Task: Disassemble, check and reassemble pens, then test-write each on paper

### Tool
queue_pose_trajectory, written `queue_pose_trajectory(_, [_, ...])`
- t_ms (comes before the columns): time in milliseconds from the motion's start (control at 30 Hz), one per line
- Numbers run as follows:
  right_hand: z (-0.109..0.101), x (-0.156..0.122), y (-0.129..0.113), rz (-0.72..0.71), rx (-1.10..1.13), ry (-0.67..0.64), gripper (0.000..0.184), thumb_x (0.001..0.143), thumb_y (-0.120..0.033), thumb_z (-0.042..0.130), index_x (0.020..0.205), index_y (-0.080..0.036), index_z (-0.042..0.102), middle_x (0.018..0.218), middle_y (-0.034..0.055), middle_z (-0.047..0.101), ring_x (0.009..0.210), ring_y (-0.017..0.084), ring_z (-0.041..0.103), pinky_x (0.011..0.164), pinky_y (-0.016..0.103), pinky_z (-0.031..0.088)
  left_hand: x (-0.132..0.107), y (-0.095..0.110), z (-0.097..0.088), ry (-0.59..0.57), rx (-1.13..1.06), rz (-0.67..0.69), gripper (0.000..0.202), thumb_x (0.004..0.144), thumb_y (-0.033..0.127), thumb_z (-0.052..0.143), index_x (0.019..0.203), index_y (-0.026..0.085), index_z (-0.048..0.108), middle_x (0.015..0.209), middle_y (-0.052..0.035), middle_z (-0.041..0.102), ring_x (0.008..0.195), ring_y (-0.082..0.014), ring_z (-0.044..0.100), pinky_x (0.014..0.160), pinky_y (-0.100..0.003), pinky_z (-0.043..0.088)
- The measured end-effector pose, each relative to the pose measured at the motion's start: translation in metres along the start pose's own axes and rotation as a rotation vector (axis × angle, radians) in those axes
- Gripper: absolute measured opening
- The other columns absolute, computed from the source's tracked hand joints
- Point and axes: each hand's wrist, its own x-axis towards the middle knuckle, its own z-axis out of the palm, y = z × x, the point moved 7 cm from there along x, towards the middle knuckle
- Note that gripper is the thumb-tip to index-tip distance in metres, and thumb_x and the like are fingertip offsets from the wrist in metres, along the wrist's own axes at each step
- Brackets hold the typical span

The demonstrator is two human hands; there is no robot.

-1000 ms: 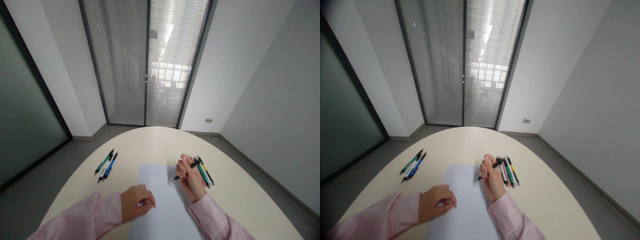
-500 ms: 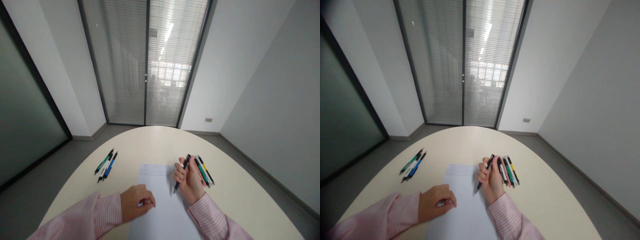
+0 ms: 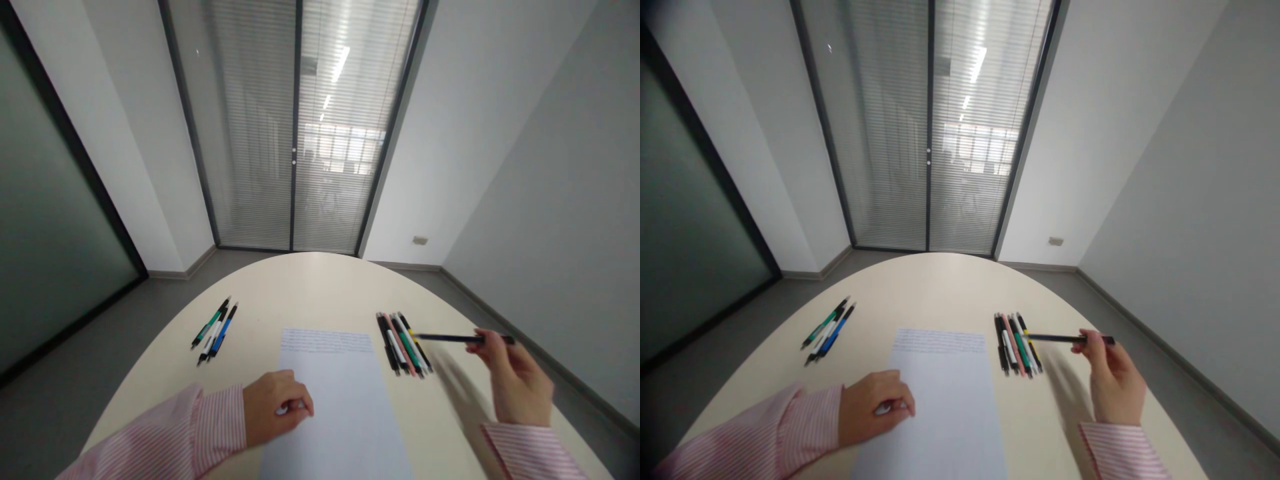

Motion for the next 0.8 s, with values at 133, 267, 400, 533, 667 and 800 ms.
queue_pose_trajectory(133, [-0.004,0.005,0.016,0.029,-0.279,-0.061,0.033,0.062,-0.049,0.067,0.076,-0.019,0.068,0.072,0.0075,0.070,0.077,0.032,0.066,0.081,0.049,0.046,0.000,-0.002,0.002,-0.004,-0.010,0.006,0.014,0.081,0.014,0.055,0.084,0.018,0.068,0.063,0.0000,0.061,0.064,-0.0137,0.054,0.063,-0.021,0.043])
queue_pose_trajectory(267, [0.014,-0.003,0.024,-0.012,-0.486,-0.181,0.029,0.060,-0.046,0.064,0.073,-0.021,0.069,0.073,0.0079,0.072,0.079,0.033,0.066,0.077,0.045,0.047,0.000,-0.004,0.005,-0.008,-0.010,0.003,0.014,0.080,0.014,0.055,0.084,0.018,0.068,0.063,-0.0007,0.062,0.065,-0.0139,0.055,0.063,-0.021,0.042])
queue_pose_trajectory(400, [0.028,-0.007,0.035,-0.069,-0.593,-0.312,0.031,0.060,-0.048,0.060,0.073,-0.023,0.070,0.067,0.0055,0.072,0.070,0.031,0.068,0.068,0.040,0.049,0.000,-0.004,0.005,0.009,-0.013,0.011,0.015,0.080,0.013,0.055,0.084,0.018,0.068,0.063,-0.0006,0.061,0.064,-0.0140,0.054,0.063,-0.021,0.042])
queue_pose_trajectory(533, [0.035,-0.008,0.039,-0.146,-0.635,-0.397,0.037,0.062,-0.049,0.054,0.081,-0.023,0.072,0.070,0.0047,0.073,0.066,0.027,0.069,0.065,0.038,0.051,-0.001,-0.003,0.003,0.022,-0.012,0.023,0.015,0.080,0.013,0.055,0.083,0.018,0.068,0.061,-0.0002,0.061,0.063,-0.0142,0.054,0.062,-0.021,0.042])
queue_pose_trajectory(667, [0.039,-0.013,0.038,-0.218,-0.640,-0.450,0.037,0.068,-0.047,0.049,0.081,-0.022,0.073,0.078,0.0052,0.075,0.067,0.025,0.069,0.065,0.035,0.053,-0.001,-0.002,0.002,0.023,-0.015,0.027,0.015,0.080,0.013,0.055,0.083,0.018,0.068,0.062,-0.0007,0.061,0.064,-0.0142,0.055,0.063,-0.021,0.042])
queue_pose_trajectory(800, [0.039,-0.016,0.036,-0.282,-0.625,-0.473,0.035,0.074,-0.047,0.046,0.081,-0.023,0.072,0.082,0.0035,0.075,0.068,0.022,0.070,0.066,0.032,0.054,-0.001,-0.002,0.002,0.017,-0.014,0.030,0.015,0.081,0.015,0.054,0.084,0.018,0.068,0.062,-0.0010,0.062,0.064,-0.0144,0.055,0.063,-0.021,0.042])
